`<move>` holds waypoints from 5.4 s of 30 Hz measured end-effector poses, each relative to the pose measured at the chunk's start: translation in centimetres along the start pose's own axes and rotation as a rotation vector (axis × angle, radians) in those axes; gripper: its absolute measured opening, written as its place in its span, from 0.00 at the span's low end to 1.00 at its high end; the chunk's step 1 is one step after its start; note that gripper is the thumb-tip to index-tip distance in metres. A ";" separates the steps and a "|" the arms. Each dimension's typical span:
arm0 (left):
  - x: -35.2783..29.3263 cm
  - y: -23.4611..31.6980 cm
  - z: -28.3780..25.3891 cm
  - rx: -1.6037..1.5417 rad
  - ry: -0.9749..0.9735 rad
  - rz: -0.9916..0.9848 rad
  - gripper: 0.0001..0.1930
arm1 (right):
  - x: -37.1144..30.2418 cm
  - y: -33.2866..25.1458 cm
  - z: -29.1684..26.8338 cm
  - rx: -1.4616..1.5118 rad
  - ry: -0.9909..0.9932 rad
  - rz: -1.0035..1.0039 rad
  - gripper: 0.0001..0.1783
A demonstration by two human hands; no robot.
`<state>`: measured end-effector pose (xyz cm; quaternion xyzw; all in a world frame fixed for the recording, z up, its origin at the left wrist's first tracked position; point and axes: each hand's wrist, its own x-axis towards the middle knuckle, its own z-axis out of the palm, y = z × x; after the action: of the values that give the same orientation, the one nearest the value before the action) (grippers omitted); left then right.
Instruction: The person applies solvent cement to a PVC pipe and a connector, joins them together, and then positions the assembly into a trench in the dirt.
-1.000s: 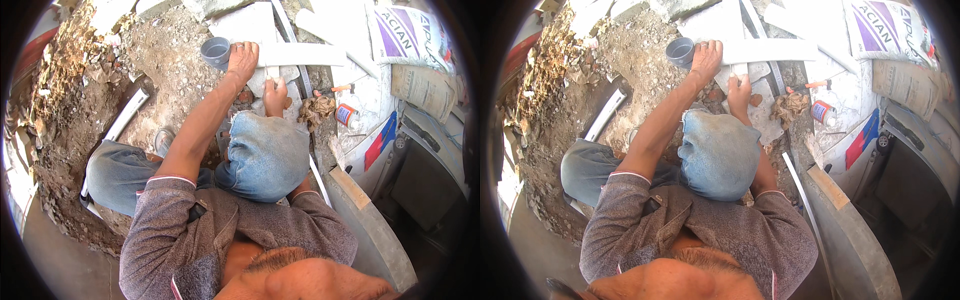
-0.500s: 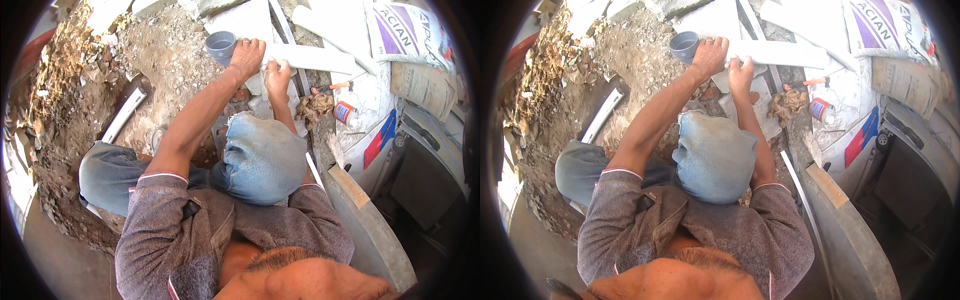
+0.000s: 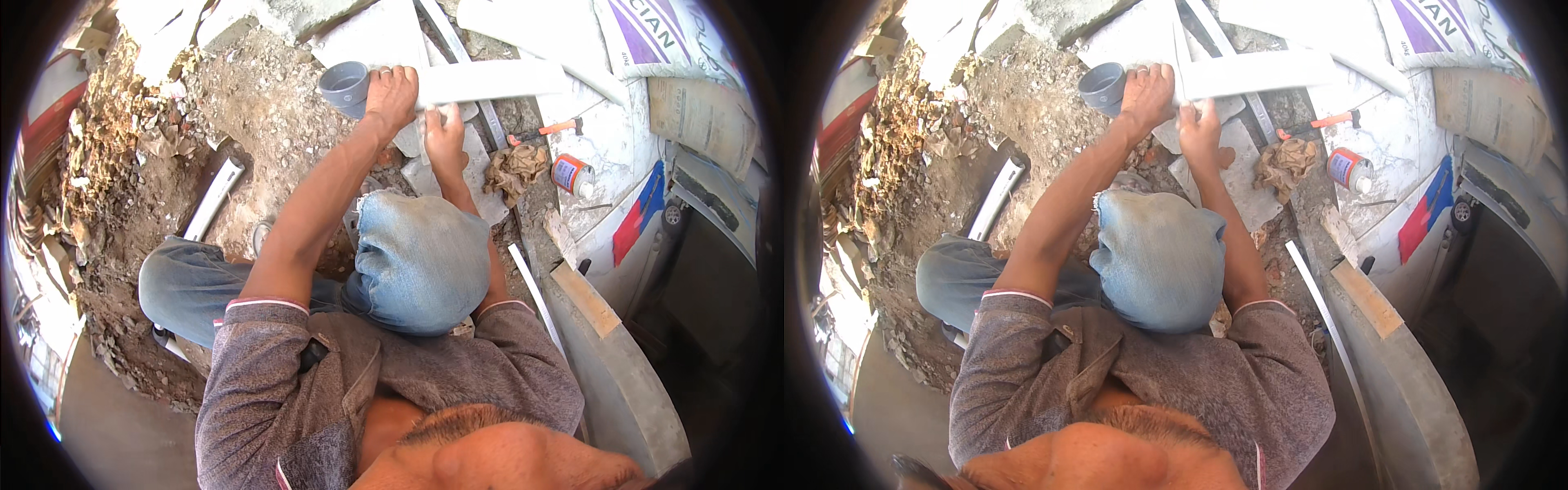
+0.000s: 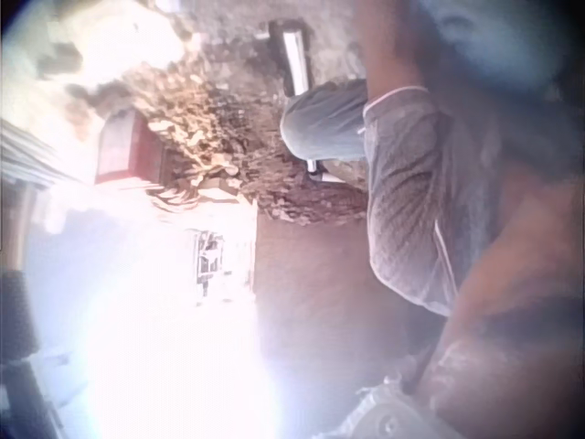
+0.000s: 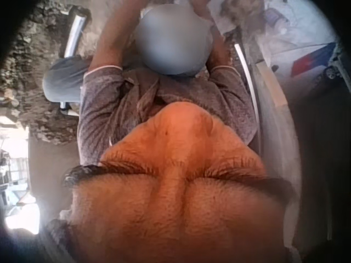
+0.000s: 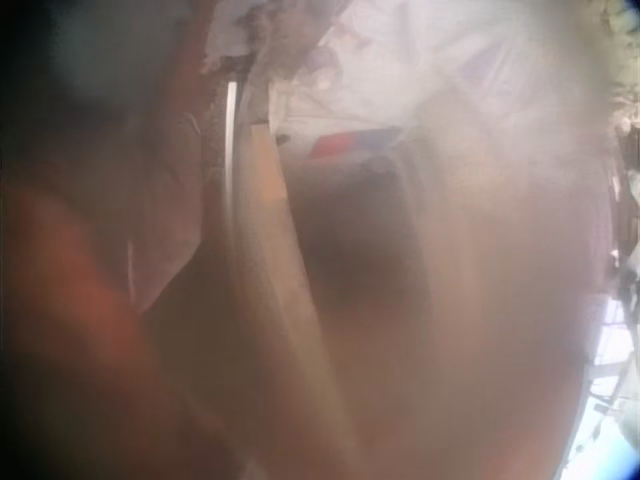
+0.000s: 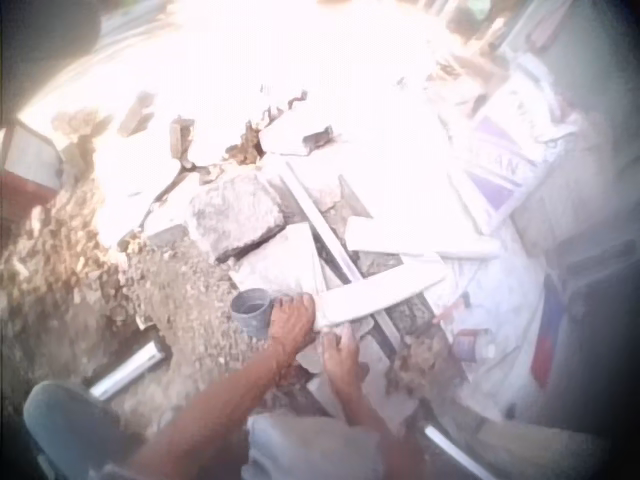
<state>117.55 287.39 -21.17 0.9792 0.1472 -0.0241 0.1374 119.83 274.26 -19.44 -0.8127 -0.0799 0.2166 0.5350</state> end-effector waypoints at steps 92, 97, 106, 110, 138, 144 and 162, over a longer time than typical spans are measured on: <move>1.9 1.8 -0.6 0.074 -0.240 -0.022 0.24 | 0.3 1.5 -1.0 -0.071 0.114 0.028 0.11; 1.2 1.7 -0.2 0.160 -0.195 0.050 0.21 | -2.9 0.7 -2.0 0.104 0.045 0.135 0.12; 1.6 1.7 -0.3 0.157 -0.178 0.031 0.16 | -2.7 2.2 -2.3 0.141 0.062 0.178 0.10; 1.4 1.5 -0.1 0.117 -0.185 0.053 0.16 | 1.3 1.3 -0.3 -0.060 0.122 -0.071 0.09; 1.5 1.8 -0.2 0.150 -0.191 0.037 0.18 | -3.1 2.0 -2.4 -0.027 0.079 0.143 0.13; 2.0 1.5 -0.5 0.108 -0.158 0.043 0.17 | 0.8 1.2 -1.0 0.038 0.078 0.154 0.12; 3.1 1.9 0.0 0.163 -0.134 0.081 0.17 | 3.2 2.4 -1.1 -0.108 0.117 -0.048 0.11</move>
<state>121.05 286.54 -20.98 0.9885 0.0955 -0.0958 0.0677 122.91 273.46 -22.11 -0.8495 -0.0797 0.1511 0.4992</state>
